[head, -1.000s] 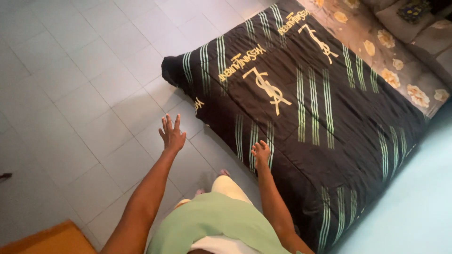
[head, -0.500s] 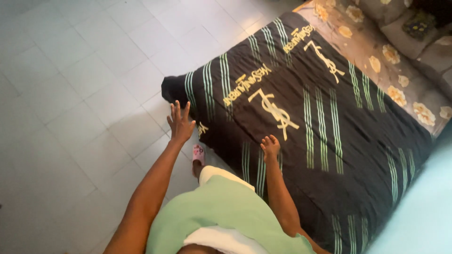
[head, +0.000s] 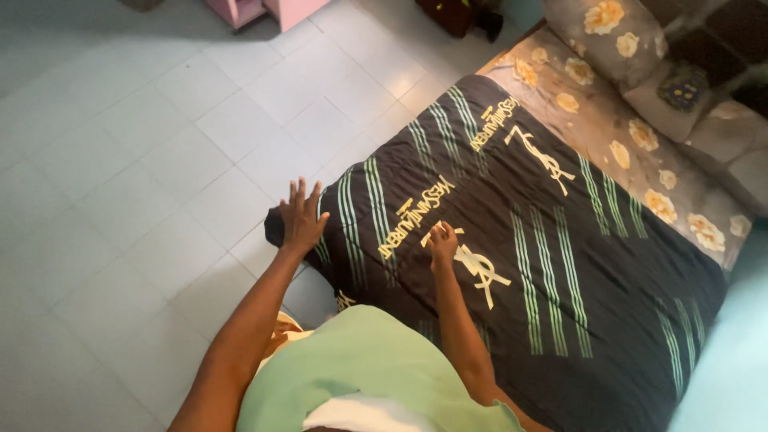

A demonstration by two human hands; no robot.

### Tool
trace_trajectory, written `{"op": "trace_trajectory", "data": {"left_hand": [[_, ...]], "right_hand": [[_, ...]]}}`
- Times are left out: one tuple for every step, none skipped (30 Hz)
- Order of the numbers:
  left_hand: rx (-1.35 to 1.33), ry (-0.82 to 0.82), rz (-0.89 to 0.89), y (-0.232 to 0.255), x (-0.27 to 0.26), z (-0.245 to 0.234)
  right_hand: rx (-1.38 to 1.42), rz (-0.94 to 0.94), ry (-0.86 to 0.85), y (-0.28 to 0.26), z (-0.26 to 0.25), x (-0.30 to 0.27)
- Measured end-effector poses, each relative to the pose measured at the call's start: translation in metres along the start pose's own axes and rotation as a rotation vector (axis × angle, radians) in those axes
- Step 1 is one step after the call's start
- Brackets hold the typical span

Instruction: Spreading and smoothing a duvet on a bed and folding a small cloth.

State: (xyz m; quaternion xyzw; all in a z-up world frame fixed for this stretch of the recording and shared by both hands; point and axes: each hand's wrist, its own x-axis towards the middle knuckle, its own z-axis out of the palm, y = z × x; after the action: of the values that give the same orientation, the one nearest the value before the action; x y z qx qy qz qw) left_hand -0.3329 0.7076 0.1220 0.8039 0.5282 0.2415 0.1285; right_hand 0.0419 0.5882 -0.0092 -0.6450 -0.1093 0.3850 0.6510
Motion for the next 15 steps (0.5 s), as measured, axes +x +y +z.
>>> {"op": "trace_trajectory", "data": {"left_hand": [[-0.019, -0.014, 0.041, 0.001, 0.013, 0.003], [-0.04, -0.033, 0.085, 0.001, 0.026, 0.006], [-0.047, -0.048, 0.1, 0.0, 0.041, 0.008], [-0.059, -0.078, 0.146, -0.001, 0.054, 0.01], [-0.071, -0.108, 0.192, -0.001, 0.066, 0.011], [-0.077, -0.122, 0.218, -0.005, 0.083, 0.007], [-0.095, -0.145, 0.249, -0.009, 0.1, 0.003], [-0.113, -0.171, 0.28, -0.015, 0.115, -0.003], [-0.119, -0.187, 0.306, -0.025, 0.128, -0.006], [-0.124, -0.194, 0.335, -0.039, 0.141, -0.01], [-0.129, -0.202, 0.363, -0.052, 0.153, -0.014], [-0.128, -0.21, 0.4, -0.068, 0.174, -0.022], [-0.124, -0.209, 0.428, -0.083, 0.196, -0.029], [-0.124, -0.215, 0.441, -0.098, 0.208, -0.037], [-0.127, -0.231, 0.465, -0.112, 0.221, -0.045]], "right_hand": [[-0.005, -0.027, -0.005, -0.004, 0.013, 0.004], [-0.011, -0.051, -0.004, -0.007, 0.026, 0.006], [-0.007, -0.05, 0.018, -0.007, 0.036, 0.012], [-0.007, -0.11, 0.019, -0.005, 0.046, 0.015], [-0.008, -0.169, 0.019, -0.005, 0.056, 0.018], [0.002, -0.174, 0.048, -0.006, 0.067, 0.023], [0.03, -0.16, 0.061, -0.008, 0.078, 0.029], [0.058, -0.146, 0.075, -0.009, 0.091, 0.031], [0.068, -0.149, 0.104, -0.006, 0.099, 0.033], [0.098, -0.153, 0.141, 0.001, 0.111, 0.035], [0.127, -0.157, 0.179, 0.009, 0.122, 0.036], [0.15, -0.169, 0.206, 0.017, 0.134, 0.044], [0.146, -0.206, 0.221, 0.024, 0.147, 0.051], [0.131, -0.232, 0.234, 0.034, 0.154, 0.051], [0.141, -0.233, 0.261, 0.032, 0.171, 0.042]]}}
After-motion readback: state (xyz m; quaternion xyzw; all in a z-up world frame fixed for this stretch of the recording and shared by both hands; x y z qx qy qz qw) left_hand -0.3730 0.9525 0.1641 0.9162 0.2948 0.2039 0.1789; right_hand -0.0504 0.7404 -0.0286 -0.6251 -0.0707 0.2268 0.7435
